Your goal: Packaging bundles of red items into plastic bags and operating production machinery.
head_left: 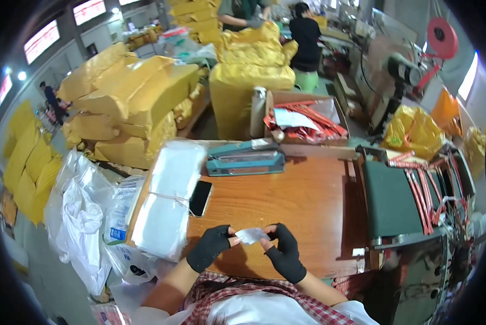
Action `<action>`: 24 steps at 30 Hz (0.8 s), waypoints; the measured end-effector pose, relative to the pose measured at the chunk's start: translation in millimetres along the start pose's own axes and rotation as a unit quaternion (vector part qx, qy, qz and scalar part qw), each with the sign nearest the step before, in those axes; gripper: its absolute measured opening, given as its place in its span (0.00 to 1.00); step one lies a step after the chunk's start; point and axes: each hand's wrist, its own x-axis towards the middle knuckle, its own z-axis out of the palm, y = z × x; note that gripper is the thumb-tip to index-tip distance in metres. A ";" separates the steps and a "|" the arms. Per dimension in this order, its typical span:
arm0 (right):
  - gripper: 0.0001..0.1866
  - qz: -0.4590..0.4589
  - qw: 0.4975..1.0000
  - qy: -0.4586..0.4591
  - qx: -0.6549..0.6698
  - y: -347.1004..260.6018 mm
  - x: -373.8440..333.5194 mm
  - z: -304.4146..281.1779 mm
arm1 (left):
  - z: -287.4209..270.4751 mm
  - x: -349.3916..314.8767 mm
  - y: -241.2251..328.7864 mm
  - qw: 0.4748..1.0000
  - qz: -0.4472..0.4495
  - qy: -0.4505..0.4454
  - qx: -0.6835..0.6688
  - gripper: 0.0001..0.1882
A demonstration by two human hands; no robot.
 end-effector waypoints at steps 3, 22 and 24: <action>0.11 -0.047 0.997 -0.045 -0.033 -18.7 -8.6 18.8 | 1.5 -31.4 -3.7 0.992 0.071 0.027 -0.105 0.11; 0.15 -0.189 0.880 -0.376 -0.220 -31.5 -63.1 153.1 | -193.6 -358.7 -71.7 0.762 0.103 0.606 0.207 0.11; 0.18 -0.178 0.834 -0.481 -0.204 -18.2 -77.5 173.8 | -193.0 -427.7 -115.9 0.718 0.116 0.668 0.158 0.13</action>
